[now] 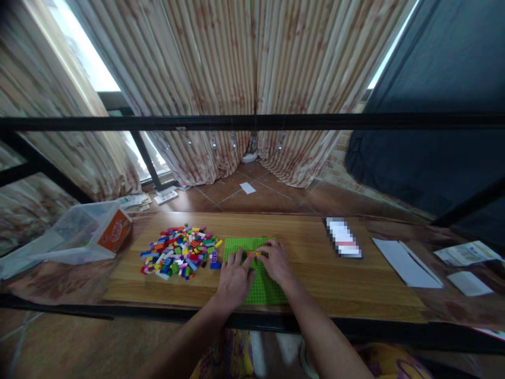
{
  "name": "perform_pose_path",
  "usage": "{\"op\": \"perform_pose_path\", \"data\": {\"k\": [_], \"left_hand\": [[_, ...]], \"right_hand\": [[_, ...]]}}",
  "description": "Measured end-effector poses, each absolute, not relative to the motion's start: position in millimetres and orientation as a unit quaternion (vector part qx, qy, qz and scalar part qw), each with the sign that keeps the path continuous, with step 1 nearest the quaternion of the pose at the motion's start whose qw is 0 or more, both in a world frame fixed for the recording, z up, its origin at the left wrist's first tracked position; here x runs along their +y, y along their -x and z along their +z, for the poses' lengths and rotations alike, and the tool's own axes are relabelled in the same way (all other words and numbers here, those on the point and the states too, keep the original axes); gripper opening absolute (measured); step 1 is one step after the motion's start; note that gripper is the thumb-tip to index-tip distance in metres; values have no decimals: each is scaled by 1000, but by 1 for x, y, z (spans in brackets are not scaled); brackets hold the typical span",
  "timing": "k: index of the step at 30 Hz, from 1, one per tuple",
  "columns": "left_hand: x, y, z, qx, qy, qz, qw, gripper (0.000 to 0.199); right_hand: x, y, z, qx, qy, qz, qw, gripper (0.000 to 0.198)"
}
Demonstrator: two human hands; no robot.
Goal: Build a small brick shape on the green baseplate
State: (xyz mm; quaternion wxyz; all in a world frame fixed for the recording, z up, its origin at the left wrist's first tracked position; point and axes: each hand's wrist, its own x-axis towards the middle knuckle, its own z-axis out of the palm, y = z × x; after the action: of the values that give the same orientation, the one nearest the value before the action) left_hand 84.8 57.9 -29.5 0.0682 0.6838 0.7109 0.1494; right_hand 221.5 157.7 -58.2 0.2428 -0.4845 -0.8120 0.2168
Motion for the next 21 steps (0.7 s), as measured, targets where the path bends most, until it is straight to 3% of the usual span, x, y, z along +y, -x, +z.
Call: {"op": "perform_pose_path", "data": {"k": [6,11,21], "left_hand": [[43,-76,-39,698,-671,238,79,67],[11,-62,-46,691,-652,296,99,60],[-21,-55,-43,714,-624,272,160,53]], "right_hand": [[159,-233,-60,-788,469,272,292,31],[167,-226,-61,-771,489,265,309,32],[158,-212,-79,-741,553,192,330,26]]}}
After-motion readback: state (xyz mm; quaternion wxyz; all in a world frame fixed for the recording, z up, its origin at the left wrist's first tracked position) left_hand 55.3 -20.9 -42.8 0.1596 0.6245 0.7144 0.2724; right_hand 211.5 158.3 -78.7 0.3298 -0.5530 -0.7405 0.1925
